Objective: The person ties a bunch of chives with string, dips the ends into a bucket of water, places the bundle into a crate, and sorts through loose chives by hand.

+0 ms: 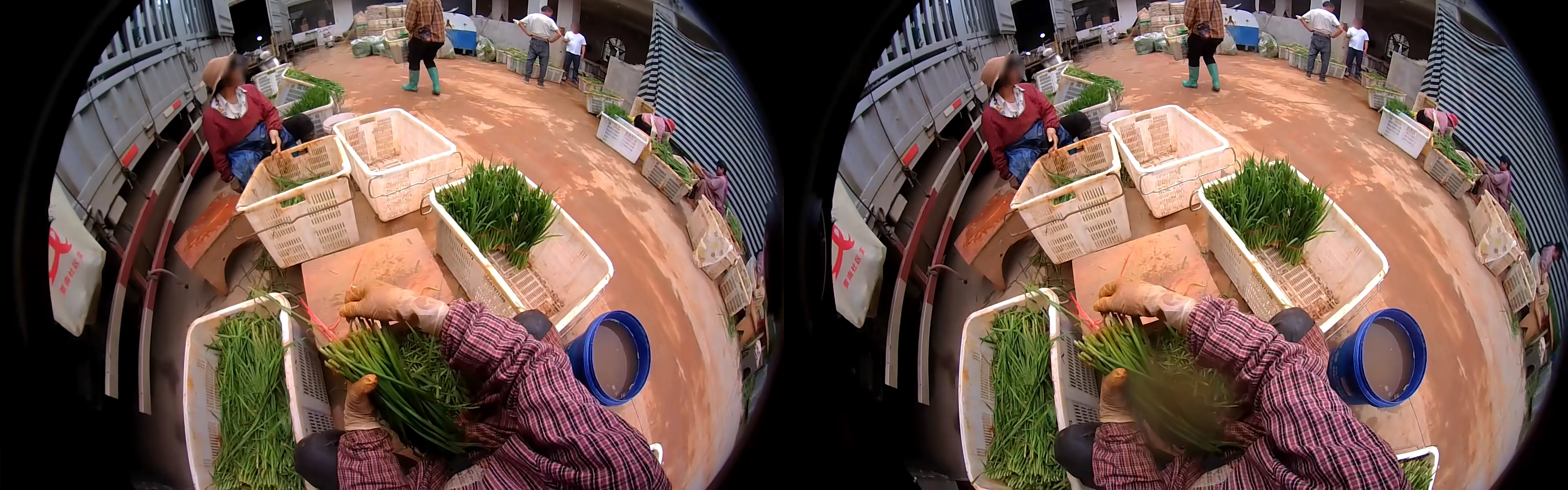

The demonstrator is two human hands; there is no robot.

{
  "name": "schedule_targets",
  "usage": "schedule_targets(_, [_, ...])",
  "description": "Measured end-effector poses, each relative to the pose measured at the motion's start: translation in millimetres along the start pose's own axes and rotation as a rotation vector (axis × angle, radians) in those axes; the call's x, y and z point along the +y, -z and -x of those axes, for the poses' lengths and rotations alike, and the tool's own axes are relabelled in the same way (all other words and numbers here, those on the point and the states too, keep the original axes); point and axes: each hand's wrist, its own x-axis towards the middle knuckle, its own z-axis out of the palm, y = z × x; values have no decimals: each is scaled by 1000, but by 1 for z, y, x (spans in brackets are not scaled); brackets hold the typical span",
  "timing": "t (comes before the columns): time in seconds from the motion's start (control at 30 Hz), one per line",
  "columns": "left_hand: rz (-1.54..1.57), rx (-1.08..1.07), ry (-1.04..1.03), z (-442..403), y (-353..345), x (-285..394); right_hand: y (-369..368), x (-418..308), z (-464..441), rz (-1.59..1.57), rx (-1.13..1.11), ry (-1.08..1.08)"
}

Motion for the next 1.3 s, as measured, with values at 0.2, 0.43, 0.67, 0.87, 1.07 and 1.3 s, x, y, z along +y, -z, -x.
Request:
schedule_targets(0.2, [-89,139,-20,8,-26,6,18,10,-4,-55,160,101])
schedule_targets(0.43, [-40,47,22,3,-14,6,75,-4,18,-258,538,142])
schedule_targets(0.67, [-30,-141,58,-1,-30,11,145,30,35,-439,807,299])
schedule_targets(0.87, [-96,51,-55,-4,-44,13,153,35,64,-198,821,109])
schedule_targets(1.07, [-68,10,-56,-2,-46,13,71,27,84,310,222,-223])
schedule_targets(1.3, [-63,10,-27,-1,-44,12,30,17,43,200,-52,209])
